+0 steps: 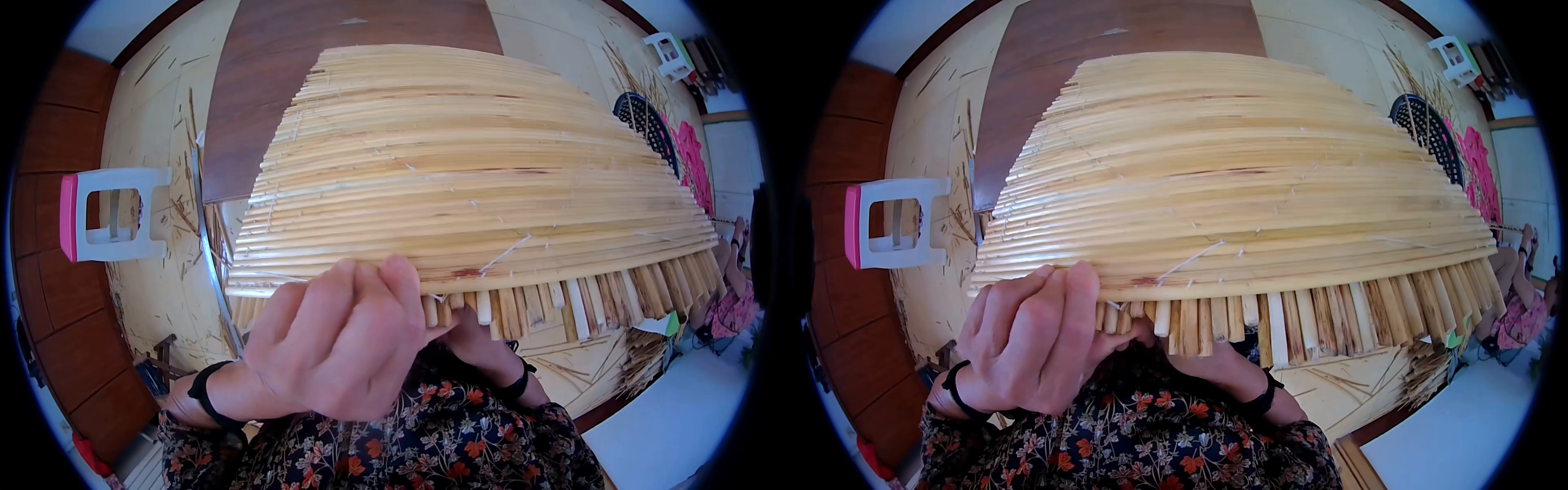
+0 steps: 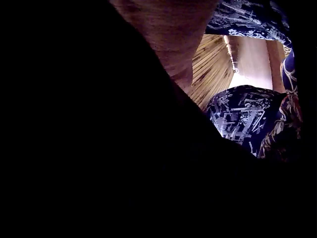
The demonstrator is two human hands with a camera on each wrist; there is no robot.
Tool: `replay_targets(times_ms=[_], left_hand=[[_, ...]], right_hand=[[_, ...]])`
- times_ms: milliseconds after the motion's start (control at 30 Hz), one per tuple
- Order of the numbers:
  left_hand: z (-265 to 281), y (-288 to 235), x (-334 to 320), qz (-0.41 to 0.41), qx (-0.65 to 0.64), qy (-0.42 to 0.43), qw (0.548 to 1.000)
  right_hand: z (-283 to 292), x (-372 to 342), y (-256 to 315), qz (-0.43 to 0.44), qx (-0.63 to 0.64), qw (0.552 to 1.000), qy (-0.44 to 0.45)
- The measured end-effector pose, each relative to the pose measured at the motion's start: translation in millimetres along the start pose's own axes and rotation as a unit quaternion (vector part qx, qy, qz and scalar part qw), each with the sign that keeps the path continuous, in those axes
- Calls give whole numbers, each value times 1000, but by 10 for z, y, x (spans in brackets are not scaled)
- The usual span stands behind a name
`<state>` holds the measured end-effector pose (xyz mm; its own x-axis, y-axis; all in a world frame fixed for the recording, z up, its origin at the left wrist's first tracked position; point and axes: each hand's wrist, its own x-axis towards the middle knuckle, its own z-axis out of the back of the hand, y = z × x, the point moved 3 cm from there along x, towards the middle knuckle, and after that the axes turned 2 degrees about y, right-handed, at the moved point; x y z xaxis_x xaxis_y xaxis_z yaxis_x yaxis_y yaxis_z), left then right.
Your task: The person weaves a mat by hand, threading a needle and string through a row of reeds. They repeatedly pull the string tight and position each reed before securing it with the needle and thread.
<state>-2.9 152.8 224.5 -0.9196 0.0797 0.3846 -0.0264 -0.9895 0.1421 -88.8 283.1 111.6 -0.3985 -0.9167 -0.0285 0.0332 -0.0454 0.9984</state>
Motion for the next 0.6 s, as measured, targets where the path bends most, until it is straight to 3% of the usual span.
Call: replay_targets(times_ms=[33,167,233,267,333,367,433,467,500,533,567,600], left_hand=[[-10,-4,-3,-1,6,-2,1000],[-31,-4,-11,-9,22,-6,1000],[-34,-2,-5,-13,18,0,1000],[-36,-3,-4,-16,15,8,1000],[-54,-22,-15,-16,12,11,1000],[-67,-29,-15,-17,9,15,1000],[-78,-25,-26,-9,15,12,1000],[-84,-21,-31,-1,18,11,1000],[-99,-7,-40,-3,19,9,1000],[-128,24,-54,6,0,18,1000],[-154,33,-72,15,-20,29,999],[-182,19,-98,28,-23,23,999]], right_hand=[[9,20,74,29,-72,997,-16],[31,-20,-18,20,-45,999,-6],[-5,-27,-66,-93,126,988,-9],[26,-23,-60,-93,126,988,-10],[72,-5,-6,-14,-31,997,73],[38,-45,-91,-12,-31,997,72],[-9,-177,-478,-139,83,984,-71],[-14,-158,-533,-138,83,984,-72],[16,-107,-482,-14,-200,975,-94],[-10,-95,-405,111,-465,872,-108],[22,-126,-380,111,-467,871,-109],[108,-179,-355,87,-339,931,-103]])
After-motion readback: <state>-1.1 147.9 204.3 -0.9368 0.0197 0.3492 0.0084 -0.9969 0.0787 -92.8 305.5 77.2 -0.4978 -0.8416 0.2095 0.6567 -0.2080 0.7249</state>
